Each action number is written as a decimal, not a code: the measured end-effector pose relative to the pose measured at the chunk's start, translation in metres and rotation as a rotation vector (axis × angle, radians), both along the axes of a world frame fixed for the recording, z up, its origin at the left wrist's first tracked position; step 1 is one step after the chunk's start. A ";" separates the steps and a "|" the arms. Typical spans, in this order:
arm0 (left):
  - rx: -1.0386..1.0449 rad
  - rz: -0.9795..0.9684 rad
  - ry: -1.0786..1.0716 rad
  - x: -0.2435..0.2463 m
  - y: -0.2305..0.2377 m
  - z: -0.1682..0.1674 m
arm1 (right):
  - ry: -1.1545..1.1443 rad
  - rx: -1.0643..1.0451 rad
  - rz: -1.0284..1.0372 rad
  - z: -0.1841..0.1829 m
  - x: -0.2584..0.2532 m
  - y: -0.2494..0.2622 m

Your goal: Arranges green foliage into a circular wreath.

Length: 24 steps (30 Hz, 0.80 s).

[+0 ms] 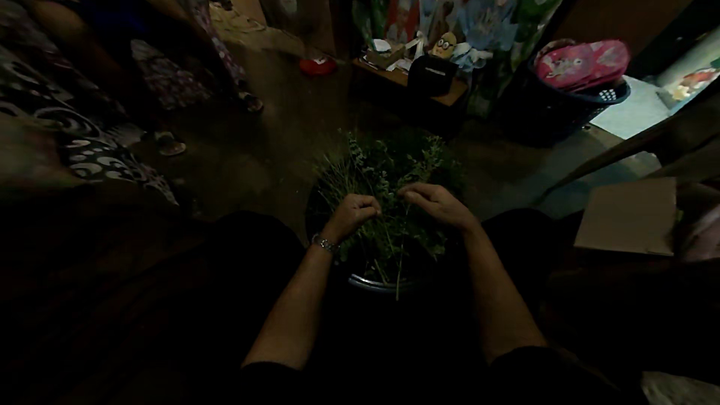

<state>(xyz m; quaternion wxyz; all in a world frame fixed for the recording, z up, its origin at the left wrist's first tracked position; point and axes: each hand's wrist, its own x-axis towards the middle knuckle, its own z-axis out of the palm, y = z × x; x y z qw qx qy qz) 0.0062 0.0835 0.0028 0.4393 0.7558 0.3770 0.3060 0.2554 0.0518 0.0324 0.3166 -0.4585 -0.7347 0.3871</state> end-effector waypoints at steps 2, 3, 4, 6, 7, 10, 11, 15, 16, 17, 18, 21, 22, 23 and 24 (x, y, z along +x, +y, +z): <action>0.012 0.012 -0.020 0.000 0.000 -0.001 | -0.002 -0.071 0.062 -0.002 -0.008 0.000; 0.015 0.018 -0.027 0.000 0.000 -0.001 | -0.007 -0.094 0.067 -0.003 -0.011 0.000; 0.014 0.026 -0.031 0.000 0.000 0.000 | -0.018 -0.107 0.060 -0.003 -0.015 0.000; 0.003 0.036 -0.028 0.000 0.000 0.000 | -0.058 -0.116 0.041 -0.002 -0.020 -0.001; -0.001 0.037 -0.016 0.000 0.000 -0.001 | -0.084 -0.125 0.038 -0.001 -0.022 -0.001; 0.001 -0.008 0.138 0.000 0.002 0.003 | -0.160 -0.127 0.031 0.002 -0.025 -0.002; 0.001 -0.047 0.198 0.001 0.002 0.004 | -0.207 -0.117 0.029 0.003 -0.026 -0.002; 0.036 -0.112 0.229 0.009 -0.005 0.000 | -0.343 -0.064 0.028 0.000 -0.032 -0.003; 0.033 -0.103 0.221 0.010 -0.005 0.001 | -0.346 -0.053 0.030 0.000 -0.034 -0.003; 0.027 -0.093 0.218 0.009 -0.005 0.002 | -0.335 -0.049 0.027 0.000 -0.034 -0.003; 0.020 -0.088 0.208 0.009 -0.005 0.003 | -0.309 -0.043 0.017 0.001 -0.033 -0.003; 0.024 -0.083 0.160 0.008 -0.005 0.007 | -0.245 -0.074 -0.021 0.008 -0.028 -0.004; 0.022 -0.082 0.157 0.009 -0.005 0.009 | -0.232 -0.078 -0.030 0.009 -0.026 -0.004; 0.020 -0.074 0.162 0.009 -0.005 0.011 | -0.221 -0.082 -0.041 0.011 -0.024 -0.004; 0.024 -0.059 0.169 0.009 -0.004 0.013 | -0.209 -0.076 -0.056 0.012 -0.022 -0.003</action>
